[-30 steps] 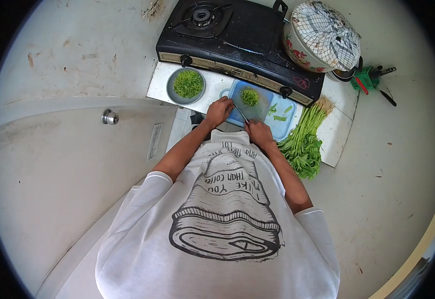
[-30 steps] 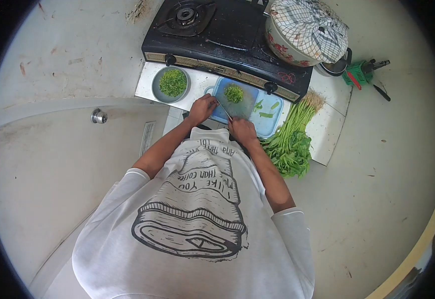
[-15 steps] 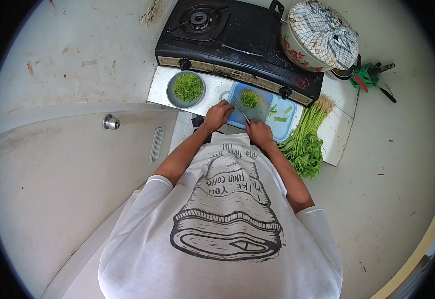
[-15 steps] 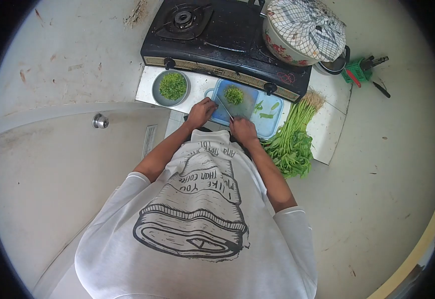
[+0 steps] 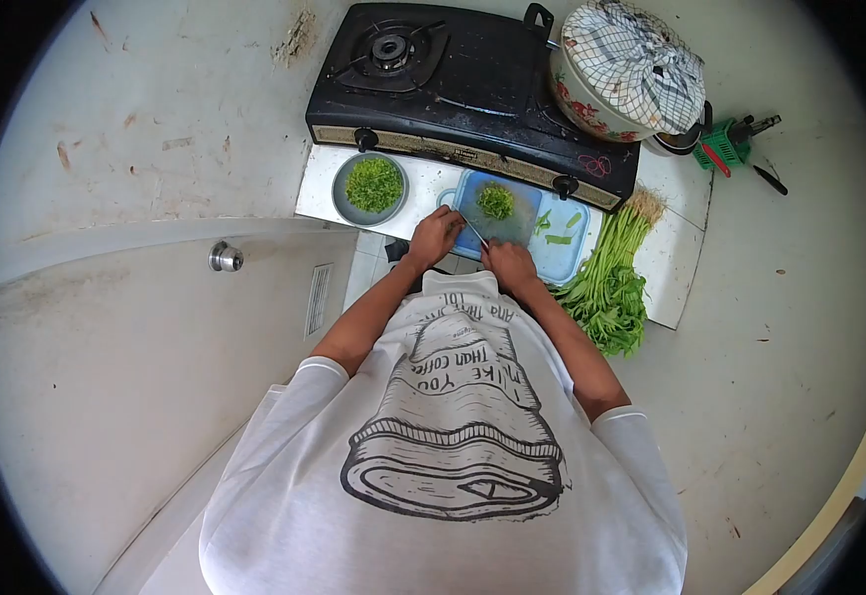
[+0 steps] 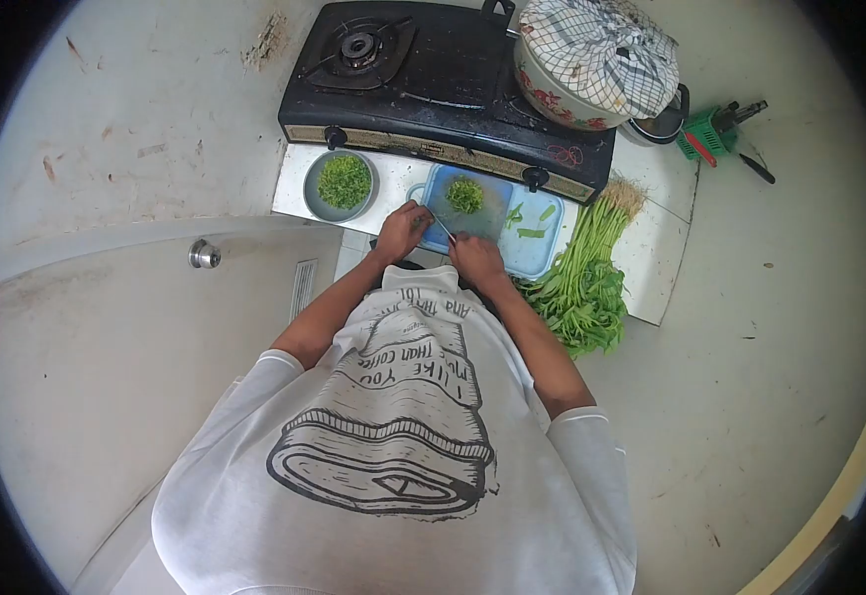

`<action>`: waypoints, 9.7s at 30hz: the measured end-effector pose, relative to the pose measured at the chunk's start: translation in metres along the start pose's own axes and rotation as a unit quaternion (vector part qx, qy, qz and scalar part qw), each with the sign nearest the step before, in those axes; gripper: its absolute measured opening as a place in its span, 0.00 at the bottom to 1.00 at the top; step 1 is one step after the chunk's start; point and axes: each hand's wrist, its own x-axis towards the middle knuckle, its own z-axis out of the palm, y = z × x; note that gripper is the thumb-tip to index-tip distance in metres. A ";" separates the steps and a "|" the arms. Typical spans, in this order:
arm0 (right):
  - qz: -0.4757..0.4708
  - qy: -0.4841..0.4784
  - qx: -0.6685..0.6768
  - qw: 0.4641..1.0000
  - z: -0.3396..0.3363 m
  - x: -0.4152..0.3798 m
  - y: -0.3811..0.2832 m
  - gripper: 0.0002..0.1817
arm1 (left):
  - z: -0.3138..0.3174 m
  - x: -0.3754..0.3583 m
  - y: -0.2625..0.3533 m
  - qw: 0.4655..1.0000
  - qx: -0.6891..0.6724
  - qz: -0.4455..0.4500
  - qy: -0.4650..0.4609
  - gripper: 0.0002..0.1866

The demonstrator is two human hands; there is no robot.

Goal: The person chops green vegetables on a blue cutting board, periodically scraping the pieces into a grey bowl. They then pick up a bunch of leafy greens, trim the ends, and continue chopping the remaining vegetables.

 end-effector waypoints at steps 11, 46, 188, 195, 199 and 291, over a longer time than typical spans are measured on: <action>0.019 0.014 0.010 1.000 -0.003 -0.011 0.006 0.22 | 0.000 -0.002 -0.001 1.000 -0.014 0.012 0.018 0.03; 0.017 -0.003 0.028 0.999 -0.003 -0.015 0.007 0.22 | 0.004 0.009 0.007 0.999 -0.005 -0.030 -0.021 0.04; 0.014 0.041 0.003 0.999 0.001 -0.022 0.013 0.19 | -0.005 0.001 0.006 0.998 0.007 0.054 -0.043 0.07; -0.008 0.037 0.008 0.999 0.003 -0.028 0.012 0.19 | -0.002 -0.001 0.005 0.997 0.006 0.071 -0.019 0.06; 0.000 0.026 0.011 1.000 0.004 -0.023 0.009 0.19 | -0.001 -0.002 0.002 0.998 0.006 0.065 -0.024 0.07; 0.020 0.038 0.040 0.998 -0.005 -0.036 0.002 0.21 | 0.001 -0.008 0.007 1.000 0.003 0.011 0.005 0.07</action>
